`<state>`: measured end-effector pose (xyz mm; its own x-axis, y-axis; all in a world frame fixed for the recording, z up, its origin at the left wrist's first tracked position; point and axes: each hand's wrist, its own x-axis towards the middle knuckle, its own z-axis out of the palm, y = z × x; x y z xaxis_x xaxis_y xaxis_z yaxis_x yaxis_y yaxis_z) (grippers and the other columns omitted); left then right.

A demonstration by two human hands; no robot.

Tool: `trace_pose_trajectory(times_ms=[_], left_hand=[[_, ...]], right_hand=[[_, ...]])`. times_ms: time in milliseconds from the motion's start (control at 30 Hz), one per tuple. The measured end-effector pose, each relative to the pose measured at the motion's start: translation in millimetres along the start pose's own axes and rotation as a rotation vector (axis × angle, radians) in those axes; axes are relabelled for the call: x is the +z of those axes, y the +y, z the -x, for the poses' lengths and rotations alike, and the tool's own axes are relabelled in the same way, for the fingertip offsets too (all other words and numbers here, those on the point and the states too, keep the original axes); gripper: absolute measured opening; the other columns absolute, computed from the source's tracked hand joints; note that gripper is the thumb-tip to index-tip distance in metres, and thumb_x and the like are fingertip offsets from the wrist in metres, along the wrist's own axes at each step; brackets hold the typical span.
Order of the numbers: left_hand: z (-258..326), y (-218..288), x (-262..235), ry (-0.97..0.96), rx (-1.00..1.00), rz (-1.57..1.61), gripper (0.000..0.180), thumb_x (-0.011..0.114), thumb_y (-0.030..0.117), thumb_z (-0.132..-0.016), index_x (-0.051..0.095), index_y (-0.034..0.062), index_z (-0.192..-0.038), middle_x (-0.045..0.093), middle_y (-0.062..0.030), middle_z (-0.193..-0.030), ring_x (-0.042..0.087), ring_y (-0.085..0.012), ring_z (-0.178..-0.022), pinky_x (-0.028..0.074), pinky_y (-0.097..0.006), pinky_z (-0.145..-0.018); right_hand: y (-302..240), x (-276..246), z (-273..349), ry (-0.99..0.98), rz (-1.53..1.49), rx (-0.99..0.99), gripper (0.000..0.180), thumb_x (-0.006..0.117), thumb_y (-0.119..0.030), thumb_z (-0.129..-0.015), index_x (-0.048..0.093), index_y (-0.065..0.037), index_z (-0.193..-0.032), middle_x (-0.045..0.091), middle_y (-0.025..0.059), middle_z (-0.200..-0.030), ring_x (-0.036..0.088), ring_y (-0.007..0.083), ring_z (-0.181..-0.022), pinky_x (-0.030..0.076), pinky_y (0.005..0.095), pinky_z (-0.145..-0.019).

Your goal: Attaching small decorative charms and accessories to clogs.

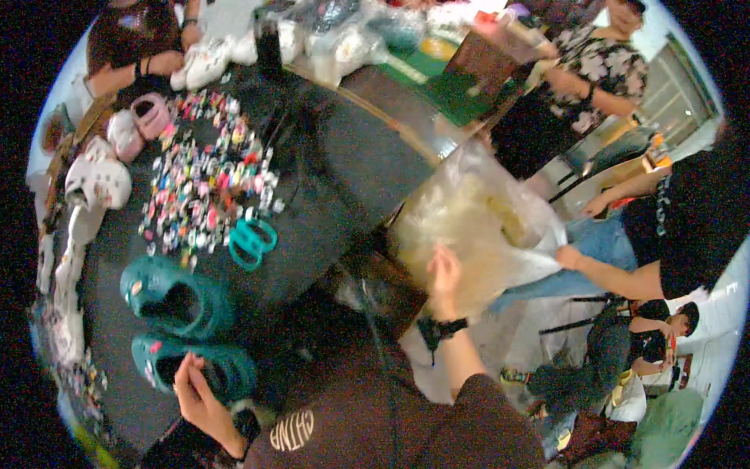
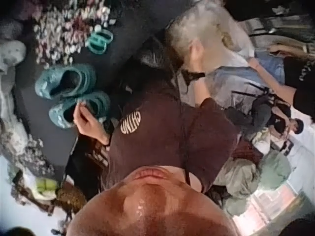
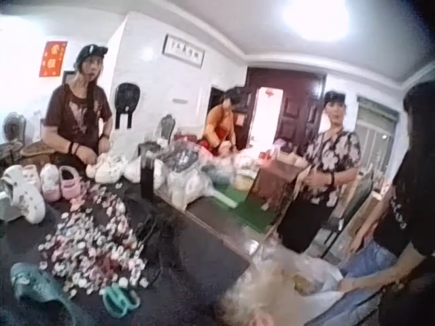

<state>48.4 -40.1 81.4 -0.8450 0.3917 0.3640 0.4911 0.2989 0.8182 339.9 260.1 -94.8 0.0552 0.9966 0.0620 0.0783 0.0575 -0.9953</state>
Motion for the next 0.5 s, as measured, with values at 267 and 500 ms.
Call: trace_pose_trajectory(times_ms=[267,500], left_hand=[[3,-3,-20,0.041,0.285,-0.307,0.015,0.064,0.013,-0.085,0.065,-0.0002,-0.092,0.063,-0.0134,-0.087,0.059,-0.0279,-0.082,0.049,-0.037,-0.068],[-8,3,-17,-0.152,0.140,-0.679,0.038,0.058,0.038,-0.087,0.058,0.0003,-0.093,0.058,-0.0153,-0.082,0.057,-0.0311,-0.076,0.047,-0.040,-0.063]], right_hand=[[152,5,62,-0.417,1.044,0.256,0.026,0.053,-0.020,-0.085,0.059,-0.001,-0.102,0.062,0.0230,-0.098,0.058,0.0383,-0.093,0.045,0.0483,-0.082],[35,41,66,-1.051,1.210,-0.098,0.015,0.057,-0.019,-0.072,0.062,-0.006,-0.079,0.062,0.0173,-0.077,0.062,0.0359,-0.074,0.049,0.0454,-0.058]])
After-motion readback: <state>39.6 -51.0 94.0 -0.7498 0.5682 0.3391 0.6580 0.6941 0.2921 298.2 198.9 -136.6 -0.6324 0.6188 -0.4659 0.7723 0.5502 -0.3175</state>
